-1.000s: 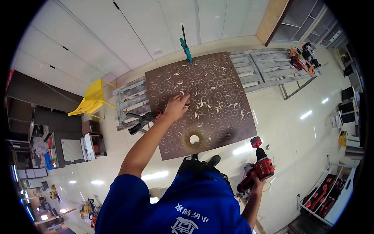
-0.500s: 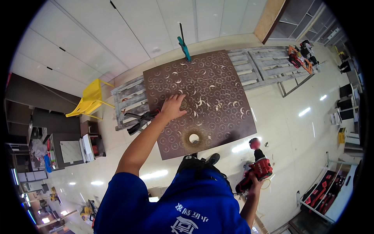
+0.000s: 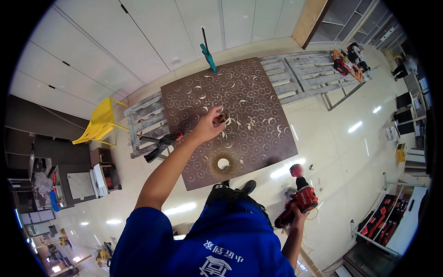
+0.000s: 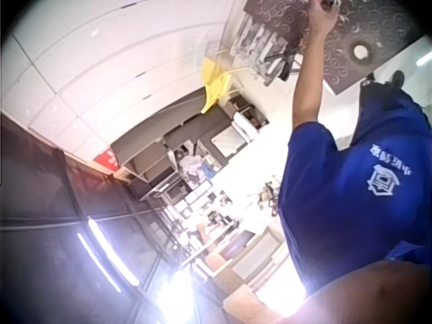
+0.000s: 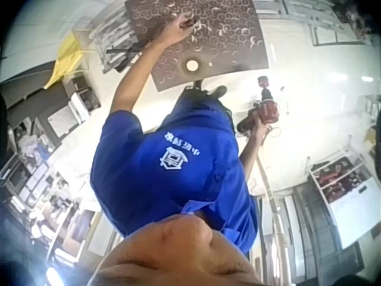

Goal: The person uses a cordless drill with a hole saw bit to cut circular holes in a patterned board clamped to a workbench. They drill multiple holes, remove the cutouts, and adjust the drill bit. Another person assists by marking the board with a square and pencil.

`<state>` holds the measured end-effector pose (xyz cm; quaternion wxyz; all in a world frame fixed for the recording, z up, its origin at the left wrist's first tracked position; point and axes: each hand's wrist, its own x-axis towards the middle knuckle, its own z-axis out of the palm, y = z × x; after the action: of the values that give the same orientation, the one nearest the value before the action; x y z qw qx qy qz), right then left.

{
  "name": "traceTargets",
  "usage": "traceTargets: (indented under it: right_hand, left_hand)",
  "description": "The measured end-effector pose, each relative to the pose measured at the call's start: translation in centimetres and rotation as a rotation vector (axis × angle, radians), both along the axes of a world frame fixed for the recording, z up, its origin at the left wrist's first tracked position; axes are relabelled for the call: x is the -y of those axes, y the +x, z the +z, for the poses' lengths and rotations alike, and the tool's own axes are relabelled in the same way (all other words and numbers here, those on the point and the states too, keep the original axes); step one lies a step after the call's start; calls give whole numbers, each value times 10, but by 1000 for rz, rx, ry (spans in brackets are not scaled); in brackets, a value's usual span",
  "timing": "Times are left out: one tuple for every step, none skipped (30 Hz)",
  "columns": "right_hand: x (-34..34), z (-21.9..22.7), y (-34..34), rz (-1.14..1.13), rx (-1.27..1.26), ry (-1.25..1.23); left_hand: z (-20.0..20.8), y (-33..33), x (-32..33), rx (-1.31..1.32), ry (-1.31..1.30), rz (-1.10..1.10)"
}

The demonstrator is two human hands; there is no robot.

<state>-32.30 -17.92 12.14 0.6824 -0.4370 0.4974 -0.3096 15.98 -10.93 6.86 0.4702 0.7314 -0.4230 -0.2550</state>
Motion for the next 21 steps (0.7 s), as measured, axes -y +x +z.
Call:
traceTargets:
  right_hand:
    - [0, 1, 0, 0, 3, -1]
    - [-1, 3, 2, 1, -6, -2]
    - [-2, 6, 3, 0, -15, -2]
    - [-2, 7, 4, 0, -25, -3]
    - [-1, 5, 1, 7, -15, 4]
    - [0, 2, -2, 12, -5, 11]
    - [0, 0, -4, 17, 5, 18]
    - [0, -1, -6, 16, -2, 10]
    - [0, -1, -6, 16, -8, 2]
    - [-1, -1, -5, 18, -11, -5]
    - [-1, -1, -6, 28, -19, -6]
    - [0, -2, -7, 33, -25, -8]
    - [0, -3, -8, 39, -31, -11]
    - [1, -1, -7, 37, -35, -12]
    - [0, 0, -6, 34, -37, -13]
    - [-1, 1, -7, 28, -44, -12]
    - [-1, -1, -8, 9, -49, -13]
    - [-1, -3, -10, 9, -42, -3]
    - [-1, -5, -12, 10, -35, 6]
    - [0, -7, -12, 9, -29, 16]
    - [-1, -4, -9, 3, -32, 8]
  left_hand:
    - [2, 0, 0, 10, 58, -37]
    - [4, 0, 0, 21, 116, -73]
    - [8, -2, 0, 30, 175, -111]
    - [13, -2, 1, 152, 244, -162]
    - [17, -2, 2, 274, 312, -213]
    - [24, -3, 4, 397, 381, -265]
    - [29, -4, 5, 396, 416, -264]
    - [33, -5, 7, 395, 451, -263]
    - [35, -6, 7, 394, 487, -260]
    - [27, -3, 3, 318, 339, -206]
    - [10, -1, -4, 241, 191, -152]
    - [6, 0, -6, 166, 41, -103]
    - [2, -1, -8, -133, -73, -37]
    - [-2, -2, -11, -431, -185, 30]
    - [-2, -3, -14, -728, -295, 95]
    - [8, -8, -15, -832, -332, 92]
    - [19, -13, -16, -936, -369, 90]
    - [30, -18, -20, -1040, -410, 94]
    - [35, -21, -21, -1061, -431, 71]
    - [36, -21, -22, -1102, -457, 46]
    - [37, -21, -25, -1143, -483, 26]
